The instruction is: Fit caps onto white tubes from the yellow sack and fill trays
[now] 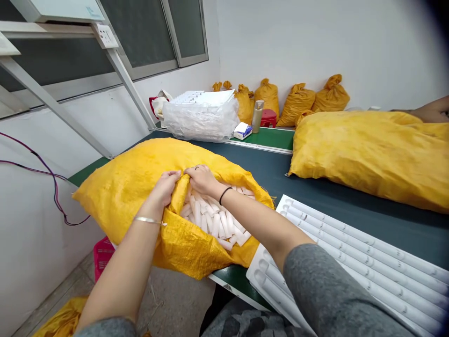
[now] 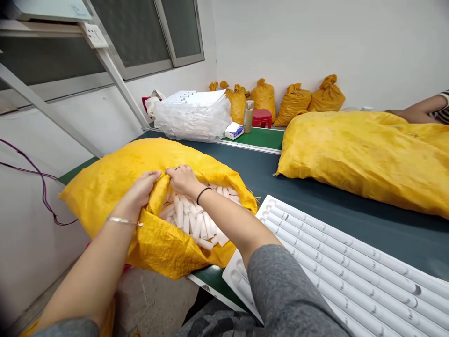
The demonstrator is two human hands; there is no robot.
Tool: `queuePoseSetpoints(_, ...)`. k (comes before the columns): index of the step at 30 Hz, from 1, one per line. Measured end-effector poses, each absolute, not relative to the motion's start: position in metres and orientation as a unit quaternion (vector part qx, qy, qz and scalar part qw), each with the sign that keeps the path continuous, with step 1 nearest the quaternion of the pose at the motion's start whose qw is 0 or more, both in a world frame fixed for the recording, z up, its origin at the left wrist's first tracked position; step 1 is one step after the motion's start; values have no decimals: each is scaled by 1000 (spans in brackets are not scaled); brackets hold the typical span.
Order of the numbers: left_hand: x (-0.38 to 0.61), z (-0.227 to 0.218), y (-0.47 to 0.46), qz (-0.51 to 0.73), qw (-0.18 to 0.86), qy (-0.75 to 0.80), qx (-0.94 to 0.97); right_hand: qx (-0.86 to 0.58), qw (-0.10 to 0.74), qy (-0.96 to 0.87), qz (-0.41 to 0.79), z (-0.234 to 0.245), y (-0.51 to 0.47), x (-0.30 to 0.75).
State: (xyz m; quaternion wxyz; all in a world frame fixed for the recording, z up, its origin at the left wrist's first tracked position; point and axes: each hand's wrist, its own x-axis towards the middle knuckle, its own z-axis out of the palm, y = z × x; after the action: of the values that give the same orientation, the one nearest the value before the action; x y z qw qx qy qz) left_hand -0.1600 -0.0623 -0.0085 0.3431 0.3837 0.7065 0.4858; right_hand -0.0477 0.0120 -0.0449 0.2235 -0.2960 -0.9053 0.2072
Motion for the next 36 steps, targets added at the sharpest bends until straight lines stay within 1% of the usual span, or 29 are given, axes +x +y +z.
queuePoseSetpoints(2, -143, -8, -84, 415, 235, 758, 444, -307, 209, -898, 236, -41, 26, -56)
queuePoseSetpoints(4, -128, -13, -109, 263, 61, 804, 530, -317, 194, -888, 269, -36, 41, -59)
queuePoseSetpoints(5, -125, -17, -122, 198, -1, 810, 552, -322, 185, -883, 287, -34, 48, -60)
queuePoseSetpoints(6, -125, -22, -134, 157, -30, 811, 562, -328, 175, -877, 304, -31, 54, -61)
queuePoseSetpoints(7, -128, -27, -145, 143, -22, 814, 562, -333, 164, -872, 320, -30, 58, -61)
queuePoseSetpoints(9, -145, -38, -166, 147, 31, 819, 554, -343, 146, -861, 348, -27, 66, -61)
queuePoseSetpoints(11, -167, -49, -185, 210, 137, 802, 542, -347, 134, -852, 370, -29, 70, -62)
queuePoseSetpoints(14, -193, -66, -204, 427, 391, 689, 435, -349, 126, -843, 390, -39, 71, -62)
queuePoseSetpoints(15, -197, -71, -207, 498, 463, 631, 373, -351, 124, -841, 392, -45, 70, -62)
queuePoseSetpoints(16, -199, -75, -208, 547, 509, 585, 314, -354, 125, -840, 392, -50, 68, -62)
queuePoseSetpoints(18, -197, -83, -207, 600, 542, 538, 236, -356, 133, -843, 382, -59, 63, -58)
queuePoseSetpoints(20, -192, -88, -203, 609, 531, 549, 213, -348, 153, -852, 361, -63, 60, -48)
queuePoseSetpoints(22, -187, -89, -202, 577, 480, 612, 246, -335, 181, -863, 332, -58, 57, -25)
queuePoseSetpoints(23, -184, -89, -204, 545, 429, 658, 293, -330, 197, -867, 317, -53, 56, -8)
queuePoseSetpoints(24, -182, -86, -206, 500, 354, 707, 354, -327, 214, -869, 303, -46, 54, 13)
queuePoseSetpoints(26, -175, -78, -209, 381, 145, 776, 482, -327, 247, -873, 266, -31, 48, 65)
queuePoseSetpoints(28, -162, -65, -206, 279, -58, 771, 569, -329, 274, -880, 206, -17, 35, 130)
queuePoseSetpoints(29, -154, -59, -201, 252, -123, 745, 605, -340, 282, -880, 173, -11, 25, 164)
queuePoseSetpoints(30, -143, -54, -192, 234, -155, 709, 647, -357, 289, -876, 147, -6, 13, 198)
queuePoseSetpoints(31, -132, -50, -179, 216, -157, 667, 696, -379, 295, -868, 126, -1, -1, 232)
queuePoseSetpoints(34, -98, -53, -133, 113, -85, 562, 815, -457, 299, -834, 81, 10, -51, 325)
queuePoseSetpoints(36, -81, -64, -102, 50, -44, 533, 843, -511, 308, -801, 49, 14, -87, 379)
